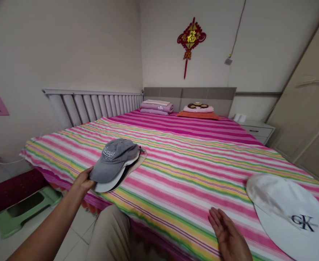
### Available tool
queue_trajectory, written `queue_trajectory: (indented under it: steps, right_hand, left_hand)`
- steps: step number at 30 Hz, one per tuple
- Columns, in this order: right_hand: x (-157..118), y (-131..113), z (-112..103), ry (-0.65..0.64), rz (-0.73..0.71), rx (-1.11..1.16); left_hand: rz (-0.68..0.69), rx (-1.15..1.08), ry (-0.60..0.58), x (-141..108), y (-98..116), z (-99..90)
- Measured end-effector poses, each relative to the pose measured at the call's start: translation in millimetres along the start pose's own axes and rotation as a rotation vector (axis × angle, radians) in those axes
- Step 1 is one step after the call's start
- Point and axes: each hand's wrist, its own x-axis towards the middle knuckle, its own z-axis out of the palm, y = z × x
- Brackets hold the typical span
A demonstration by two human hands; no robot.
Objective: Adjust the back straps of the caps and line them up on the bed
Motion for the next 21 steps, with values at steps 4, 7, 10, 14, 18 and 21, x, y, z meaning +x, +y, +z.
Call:
queue_trajectory:
  steps: [4, 7, 10, 14, 18, 21]
  right_hand:
    - [-1.8, -2.3, 0.6, -0.013, 0.011, 0.004]
    - [-0.5, -6.6, -4.1, -0.010, 0.005, -0.007]
    - [2.7, -15.0, -16.0, 0.010, -0.070, -0.016]
    - [3.4, -34.1, -42.3, 0.136, -0.297, 0.014]
    - [-1.3, -56.5, -78.2, 0.277, -0.470, 0.088]
    - [-1.3, -70.8, -103.5, 0.248, -0.485, 0.050]
  left_hand:
    - [0.262, 0.178, 0.090, -12.4, -2.3, -4.4]
    - [0.516, 0.338, 0.086, -25.5, -8.3, -5.5]
    - [0.937, 0.783, -0.087, -28.7, -26.0, -6.9]
    - [1.269, 1.234, -0.355, -10.3, -51.4, -12.1]
    - [1.359, 1.293, -0.390, 2.0, -51.9, -13.0]
    - [1.420, 1.230, -0.378, -12.6, -50.4, -16.0]
